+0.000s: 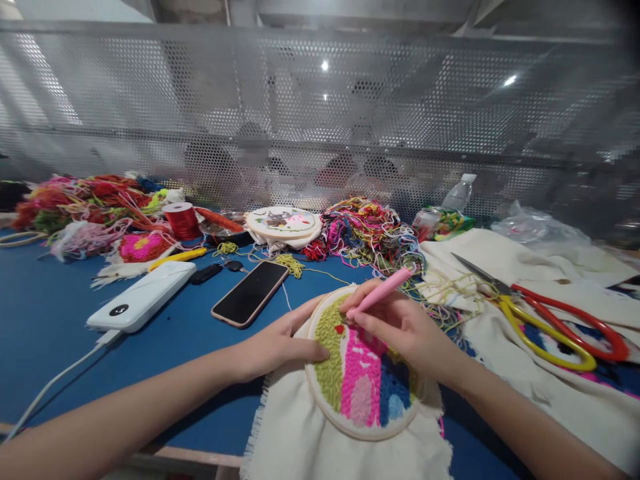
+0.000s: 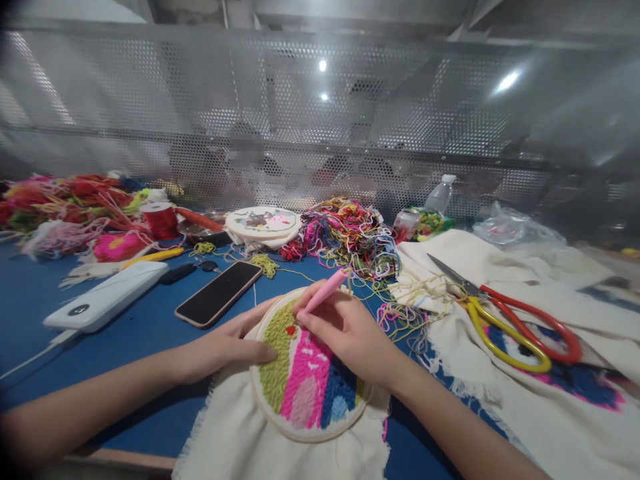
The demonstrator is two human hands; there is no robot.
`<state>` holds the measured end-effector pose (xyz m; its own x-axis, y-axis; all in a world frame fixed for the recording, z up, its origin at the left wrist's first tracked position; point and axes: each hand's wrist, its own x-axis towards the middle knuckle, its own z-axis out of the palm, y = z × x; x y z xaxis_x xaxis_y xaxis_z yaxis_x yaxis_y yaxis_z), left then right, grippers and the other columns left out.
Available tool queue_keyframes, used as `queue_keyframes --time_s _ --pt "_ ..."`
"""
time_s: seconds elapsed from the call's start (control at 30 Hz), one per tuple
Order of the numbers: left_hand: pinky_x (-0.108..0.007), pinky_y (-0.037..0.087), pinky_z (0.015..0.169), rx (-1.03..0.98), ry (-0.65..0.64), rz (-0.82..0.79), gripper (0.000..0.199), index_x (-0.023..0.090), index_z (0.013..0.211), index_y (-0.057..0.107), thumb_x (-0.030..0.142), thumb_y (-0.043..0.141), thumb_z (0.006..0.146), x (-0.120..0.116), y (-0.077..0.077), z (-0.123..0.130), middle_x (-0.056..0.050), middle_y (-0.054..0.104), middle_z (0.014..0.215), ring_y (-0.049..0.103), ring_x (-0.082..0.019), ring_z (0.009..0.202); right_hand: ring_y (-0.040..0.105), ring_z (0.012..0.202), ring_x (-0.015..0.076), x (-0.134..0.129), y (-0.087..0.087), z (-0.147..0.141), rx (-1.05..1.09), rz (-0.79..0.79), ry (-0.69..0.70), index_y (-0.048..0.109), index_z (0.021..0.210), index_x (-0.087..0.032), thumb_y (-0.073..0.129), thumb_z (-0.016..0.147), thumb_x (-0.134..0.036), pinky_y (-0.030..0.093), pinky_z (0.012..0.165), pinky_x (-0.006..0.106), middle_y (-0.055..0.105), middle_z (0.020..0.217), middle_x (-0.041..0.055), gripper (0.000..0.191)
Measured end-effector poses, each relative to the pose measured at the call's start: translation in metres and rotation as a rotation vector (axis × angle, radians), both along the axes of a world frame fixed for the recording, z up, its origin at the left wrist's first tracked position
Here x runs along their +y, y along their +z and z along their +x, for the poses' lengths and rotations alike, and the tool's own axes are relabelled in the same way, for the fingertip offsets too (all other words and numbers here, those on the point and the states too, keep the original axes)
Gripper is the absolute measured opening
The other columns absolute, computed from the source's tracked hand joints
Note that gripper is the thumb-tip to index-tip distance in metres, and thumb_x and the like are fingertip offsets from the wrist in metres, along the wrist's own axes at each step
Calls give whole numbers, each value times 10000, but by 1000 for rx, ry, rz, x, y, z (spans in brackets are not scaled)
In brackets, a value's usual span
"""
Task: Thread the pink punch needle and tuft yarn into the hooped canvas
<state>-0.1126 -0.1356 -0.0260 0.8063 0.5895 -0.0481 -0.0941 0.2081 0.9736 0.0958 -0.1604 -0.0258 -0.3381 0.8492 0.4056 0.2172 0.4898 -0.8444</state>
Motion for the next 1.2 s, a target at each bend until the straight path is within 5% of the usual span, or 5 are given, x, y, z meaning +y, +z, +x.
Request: queue_keyframes --time_s 0.13,0.23,0.8,1.0,1.2 --pt "-380 412 971 6 23 -37 743 333 1414 318 58 596 783 1 -7 -1 -36 506 1372 499 -264 1212 622 897 212 -2 -6 4 -243 343 -147 589 916 -220 534 896 -266 495 827 397 663 956 58 75" --pt "-347 427 953 4 21 -52 741 344 1407 328 54 608 785 1 -8 -1 -27 510 1370 513 -245 1200 635 863 219 -4 -11 4 -287 417 -224 576 939 -216 489 920 -279 492 791 396 674 936 64 109" --pt "-325 447 927 -8 48 -38 735 338 1401 346 57 627 782 1 -11 -2 -28 542 1336 547 -228 1156 662 801 201 -2 -13 6 -302 464 -282 552 952 -215 463 934 -303 494 745 355 693 891 56 127" --pt "-349 443 938 -2 51 -24 729 327 1397 351 68 636 778 1 -11 -2 -39 549 1323 549 -233 1150 656 775 178 -3 -15 5 -232 376 -296 502 1037 -231 515 906 -326 494 718 317 673 890 32 163" --pt "-365 453 928 31 61 -39 700 297 1390 358 82 622 779 0 -11 -2 -48 585 1270 588 -222 1085 633 746 160 -4 -13 0 -192 217 -287 543 926 -221 513 904 -339 483 702 298 653 868 28 124"
